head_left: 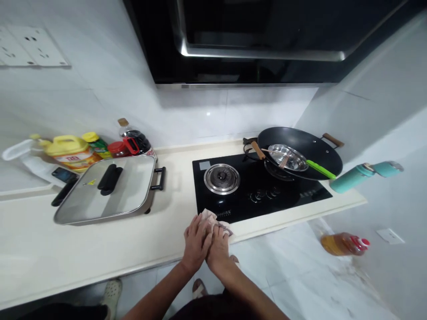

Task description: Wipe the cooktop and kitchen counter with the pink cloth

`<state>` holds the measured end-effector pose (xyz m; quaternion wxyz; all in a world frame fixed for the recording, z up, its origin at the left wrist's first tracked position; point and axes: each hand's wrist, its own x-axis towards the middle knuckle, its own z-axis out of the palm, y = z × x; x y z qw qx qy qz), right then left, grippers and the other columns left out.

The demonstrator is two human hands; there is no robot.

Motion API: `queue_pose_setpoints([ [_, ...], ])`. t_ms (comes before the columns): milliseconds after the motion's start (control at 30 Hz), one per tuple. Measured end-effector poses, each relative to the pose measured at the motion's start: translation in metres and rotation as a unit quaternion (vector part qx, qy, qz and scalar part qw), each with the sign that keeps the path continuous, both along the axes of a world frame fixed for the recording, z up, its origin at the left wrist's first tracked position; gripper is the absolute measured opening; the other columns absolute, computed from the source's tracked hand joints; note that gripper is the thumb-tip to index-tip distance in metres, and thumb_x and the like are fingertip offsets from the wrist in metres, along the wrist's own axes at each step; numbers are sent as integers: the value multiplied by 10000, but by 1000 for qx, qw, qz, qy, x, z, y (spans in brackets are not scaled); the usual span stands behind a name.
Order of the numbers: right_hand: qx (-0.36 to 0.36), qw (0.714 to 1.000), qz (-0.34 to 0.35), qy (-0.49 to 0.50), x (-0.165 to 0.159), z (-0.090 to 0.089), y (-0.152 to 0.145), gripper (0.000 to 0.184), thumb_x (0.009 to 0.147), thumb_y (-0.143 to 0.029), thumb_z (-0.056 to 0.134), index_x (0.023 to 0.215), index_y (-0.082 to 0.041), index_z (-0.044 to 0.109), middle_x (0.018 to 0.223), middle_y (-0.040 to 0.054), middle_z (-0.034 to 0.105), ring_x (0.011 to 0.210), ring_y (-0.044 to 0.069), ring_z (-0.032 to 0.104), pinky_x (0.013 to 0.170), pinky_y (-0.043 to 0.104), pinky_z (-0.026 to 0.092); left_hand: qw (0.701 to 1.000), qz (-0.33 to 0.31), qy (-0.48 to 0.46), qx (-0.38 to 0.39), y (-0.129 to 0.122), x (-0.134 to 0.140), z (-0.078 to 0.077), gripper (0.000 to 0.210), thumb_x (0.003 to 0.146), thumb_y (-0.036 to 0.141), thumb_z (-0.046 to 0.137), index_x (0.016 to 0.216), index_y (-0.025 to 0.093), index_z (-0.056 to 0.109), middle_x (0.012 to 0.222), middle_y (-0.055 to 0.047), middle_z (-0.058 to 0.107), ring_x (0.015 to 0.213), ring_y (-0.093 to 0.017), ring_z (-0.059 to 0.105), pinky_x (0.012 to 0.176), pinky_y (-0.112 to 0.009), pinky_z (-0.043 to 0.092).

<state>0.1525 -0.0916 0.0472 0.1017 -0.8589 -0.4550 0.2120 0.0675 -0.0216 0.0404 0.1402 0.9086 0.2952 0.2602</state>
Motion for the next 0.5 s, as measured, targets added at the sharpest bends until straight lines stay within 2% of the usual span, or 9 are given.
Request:
queue_pose_setpoints([
  [100, 38, 998, 35, 42, 17, -3, -2, 687, 903, -340, 612, 1560, -267, 428, 1477, 177, 472, 1348, 382, 438, 1092, 631, 377, 999, -10, 5, 35, -5, -13, 8, 438, 1012, 338, 480, 1426, 240, 583, 1613, -125, 457, 1521, -290, 364, 1150, -458, 356],
  [167, 139, 981, 83, 111, 52, -10, -24, 672, 872, -365, 648, 1516, -265, 484, 1436, 149, 492, 1310, 323, 487, 1086, 522, 436, 998, -9, 27, 54, -9, -16, 11, 486, 994, 343, 518, 1470, 253, 550, 1635, -122, 430, 1537, -304, 336, 1165, -462, 328],
  [200, 204, 969, 63, 126, 75, -14, -38, 560, 904, -363, 591, 1451, -255, 548, 1391, 137, 521, 1273, 288, 519, 1078, 483, 454, 997, -7, 41, 59, -10, -16, 13, 518, 976, 361, 550, 1484, 262, 540, 1651, -121, 406, 1548, -320, 312, 1178, -473, 306],
  [233, 270, 957, 9, 108, 101, -19, -53, 436, 949, -376, 515, 1348, -235, 622, 1328, 136, 554, 1237, 273, 539, 1074, 473, 460, 997, -6, 56, 57, -11, -14, 14, 552, 951, 396, 592, 1486, 270, 542, 1668, -121, 378, 1559, -345, 283, 1191, -494, 281],
  [300, 365, 925, -108, 12, 154, -27, -79, 380, 971, -428, 459, 1160, -194, 692, 1193, 154, 610, 1176, 296, 556, 1065, 511, 456, 996, -4, 86, 36, -11, -8, 15, 652, 869, 507, 688, 1470, 289, 566, 1696, -122, 322, 1571, -412, 220, 1207, -560, 230],
  [333, 384, 908, -160, -40, 178, -31, -89, 397, 970, -452, 456, 1125, -177, 696, 1158, 165, 625, 1155, 310, 560, 1064, 531, 448, 995, -6, 102, 16, -12, -3, 14, 713, 816, 565, 729, 1462, 307, 576, 1702, -118, 309, 1567, -445, 205, 1205, -594, 214],
  [400, 375, 883, -246, -134, 213, -40, -99, 474, 962, -479, 432, 1133, -120, 691, 1224, 232, 607, 1208, 366, 531, 1062, 589, 419, 990, -17, 136, -30, -14, 9, 12, 800, 728, 653, 772, 1448, 360, 586, 1699, -93, 324, 1547, -490, 212, 1185, -648, 203],
  [500, 321, 871, -296, -223, 231, -58, -100, 577, 961, -496, 395, 1244, -61, 648, 1364, 301, 543, 1330, 438, 456, 1081, 651, 360, 977, -68, 184, -85, -24, 31, 8, 825, 694, 698, 767, 1444, 411, 577, 1694, -63, 339, 1524, -521, 220, 1163, -702, 170],
])
